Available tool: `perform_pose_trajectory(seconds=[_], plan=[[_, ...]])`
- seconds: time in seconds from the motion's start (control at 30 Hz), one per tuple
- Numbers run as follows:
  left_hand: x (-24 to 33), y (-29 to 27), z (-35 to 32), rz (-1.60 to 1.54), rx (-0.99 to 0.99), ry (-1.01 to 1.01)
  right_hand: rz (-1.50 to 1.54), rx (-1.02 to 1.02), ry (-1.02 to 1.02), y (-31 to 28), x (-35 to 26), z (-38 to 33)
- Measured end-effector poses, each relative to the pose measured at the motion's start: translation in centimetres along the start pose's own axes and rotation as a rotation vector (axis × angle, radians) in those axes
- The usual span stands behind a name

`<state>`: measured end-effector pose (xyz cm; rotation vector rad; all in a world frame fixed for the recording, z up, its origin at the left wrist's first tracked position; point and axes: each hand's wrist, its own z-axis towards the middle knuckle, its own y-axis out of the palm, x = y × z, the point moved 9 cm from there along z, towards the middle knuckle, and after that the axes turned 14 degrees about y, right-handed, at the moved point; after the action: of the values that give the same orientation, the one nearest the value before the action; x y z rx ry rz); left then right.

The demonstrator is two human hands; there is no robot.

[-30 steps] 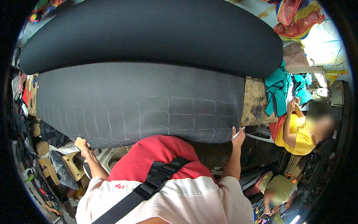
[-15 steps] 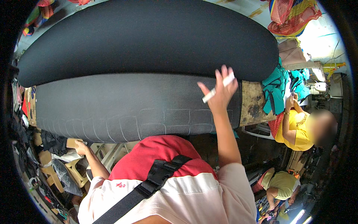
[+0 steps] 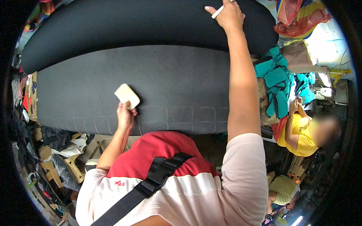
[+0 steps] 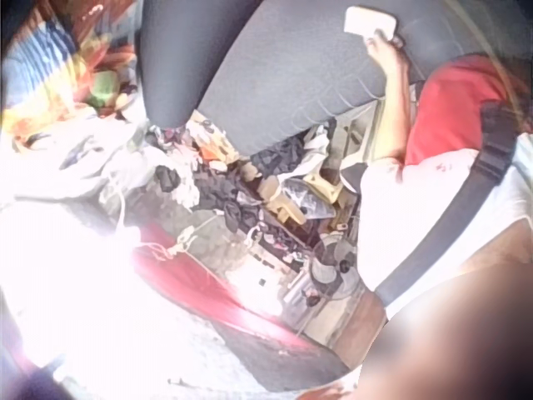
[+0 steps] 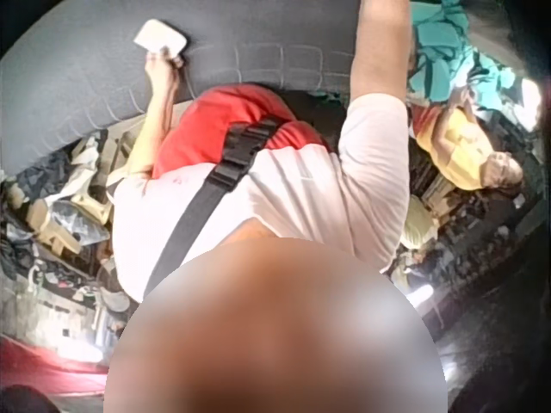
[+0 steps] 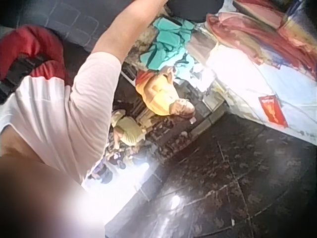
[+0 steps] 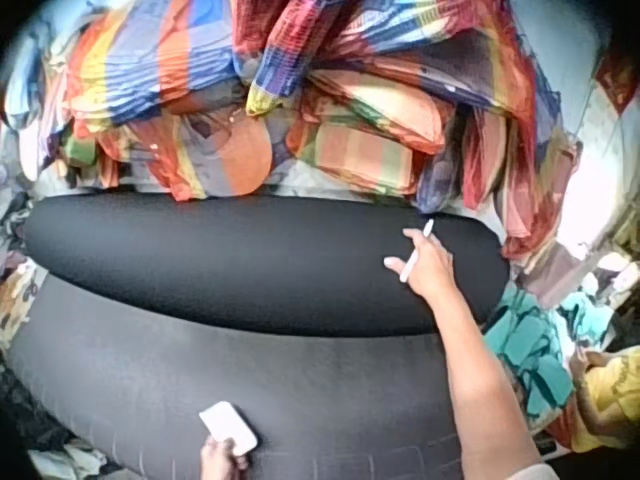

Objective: The person uses a small rectangular template and a white marker to draw repeated rectangular outlines on a large roll of dark fabric. They repeatedly reposition the template and trace its edges to create a grid of marked sections on the fabric surface.

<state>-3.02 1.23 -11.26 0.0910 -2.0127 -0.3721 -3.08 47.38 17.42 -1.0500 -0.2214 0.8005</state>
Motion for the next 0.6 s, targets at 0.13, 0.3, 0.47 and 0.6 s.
perform_pose_trajectory(seconds=[0.13, 0.3, 0.47, 0.6], plan=[[-4.0, 4.4, -2.9, -0.09, -0.125, -0.272, 0.201, -0.05, -0.062, -1.5, 0.8, -2.3], [-6.2, 8.4, -4.8, -0.323, -0.192, -0.391, 0.711, -0.388, 0.265, 0.4, 0.5, -18.4], [-7.9, 9.6, -7.9, 0.028, -0.515, -0.51, 0.992, -0.946, 0.522, 9.1, -2.7, -34.6], [-5.6, 10.5, -9.4, 0.78, -1.105, 0.056, 0.976, -1.0, 0.292, 11.0, -3.3, -32.5]])
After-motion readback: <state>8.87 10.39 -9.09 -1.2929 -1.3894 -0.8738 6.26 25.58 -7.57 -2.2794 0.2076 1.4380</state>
